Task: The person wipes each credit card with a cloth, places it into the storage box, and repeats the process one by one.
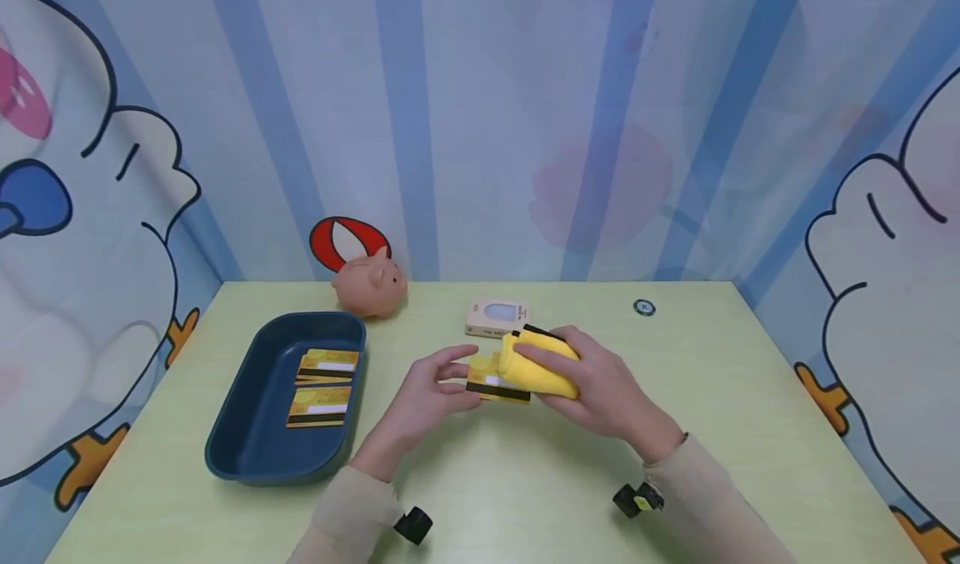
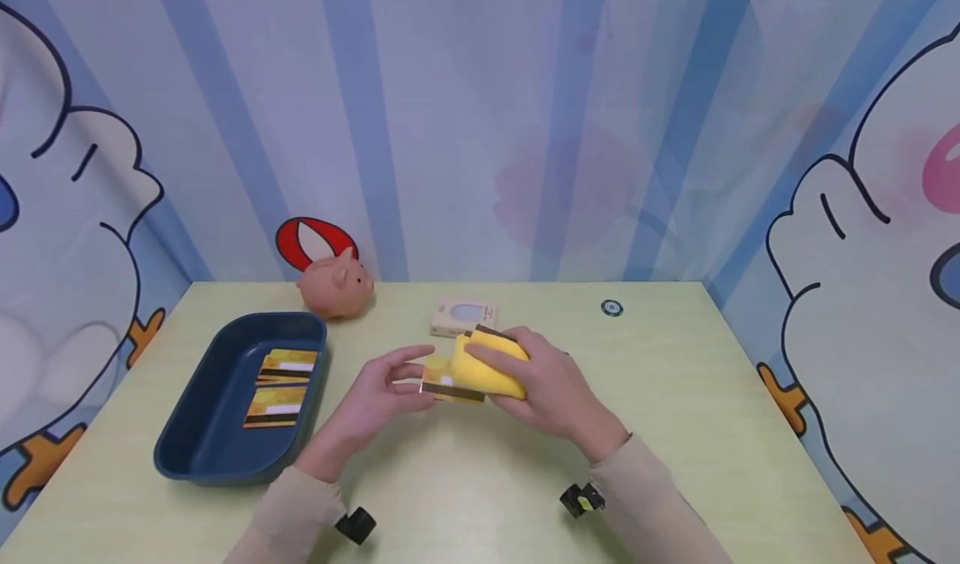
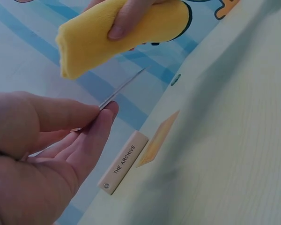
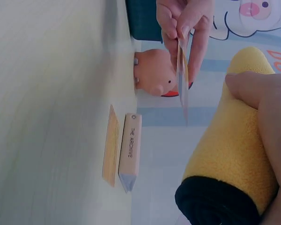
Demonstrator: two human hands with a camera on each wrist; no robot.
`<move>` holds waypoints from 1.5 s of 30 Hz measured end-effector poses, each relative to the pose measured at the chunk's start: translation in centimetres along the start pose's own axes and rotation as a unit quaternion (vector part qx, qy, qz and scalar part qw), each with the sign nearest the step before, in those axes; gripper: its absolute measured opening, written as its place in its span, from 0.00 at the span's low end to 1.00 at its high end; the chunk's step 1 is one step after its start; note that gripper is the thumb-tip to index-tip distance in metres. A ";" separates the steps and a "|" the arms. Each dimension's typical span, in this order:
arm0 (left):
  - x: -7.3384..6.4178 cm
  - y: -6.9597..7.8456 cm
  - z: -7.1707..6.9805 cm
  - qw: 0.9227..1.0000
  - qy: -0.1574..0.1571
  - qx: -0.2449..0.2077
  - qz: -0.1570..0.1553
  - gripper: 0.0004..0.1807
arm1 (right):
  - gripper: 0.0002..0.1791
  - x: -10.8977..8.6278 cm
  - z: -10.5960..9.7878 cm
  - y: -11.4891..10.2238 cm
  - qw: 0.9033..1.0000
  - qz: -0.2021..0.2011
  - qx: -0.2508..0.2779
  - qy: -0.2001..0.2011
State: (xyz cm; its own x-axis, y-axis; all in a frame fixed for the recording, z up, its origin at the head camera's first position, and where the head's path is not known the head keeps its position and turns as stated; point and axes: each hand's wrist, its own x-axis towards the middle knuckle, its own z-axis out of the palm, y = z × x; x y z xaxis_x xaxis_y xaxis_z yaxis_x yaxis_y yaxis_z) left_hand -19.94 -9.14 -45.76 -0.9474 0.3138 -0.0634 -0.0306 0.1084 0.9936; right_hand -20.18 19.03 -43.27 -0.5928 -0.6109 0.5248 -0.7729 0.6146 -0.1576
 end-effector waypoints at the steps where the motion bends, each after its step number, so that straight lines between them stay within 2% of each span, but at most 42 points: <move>1: 0.0 0.0 0.1 1.000 -0.001 -0.001 0.000 0.37 | 0.36 0.2 0.1 -0.1 1.000 -0.004 0.002 -0.001; 10: 0.1 0.2 0.7 1.000 -0.018 -0.006 0.000 0.36 | 0.37 1.9 1.0 -1.4 0.999 -0.030 0.005 -0.011; 21: -0.3 0.6 1.5 0.999 -0.019 -0.025 0.029 0.35 | 0.37 1.5 2.6 -2.3 0.998 -0.027 -0.009 -0.049; 36: -0.9 2.0 0.5 0.998 0.050 -0.039 0.023 0.34 | 0.36 0.8 1.8 -1.6 0.999 -0.010 -0.026 -0.041; 45: -1.4 2.8 -0.7 0.997 0.061 -0.036 0.019 0.34 | 0.37 -0.1 1.4 -0.6 0.998 0.005 -0.022 -0.051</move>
State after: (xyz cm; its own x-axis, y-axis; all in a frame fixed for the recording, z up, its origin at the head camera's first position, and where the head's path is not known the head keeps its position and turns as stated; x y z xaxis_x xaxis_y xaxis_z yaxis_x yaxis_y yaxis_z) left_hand -18.92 -9.92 -42.79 -0.9798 0.1991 -0.0176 -0.0120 0.0292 0.9995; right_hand -19.98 18.06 -44.43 -0.6216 -0.6511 0.4354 -0.7577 0.6408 -0.1233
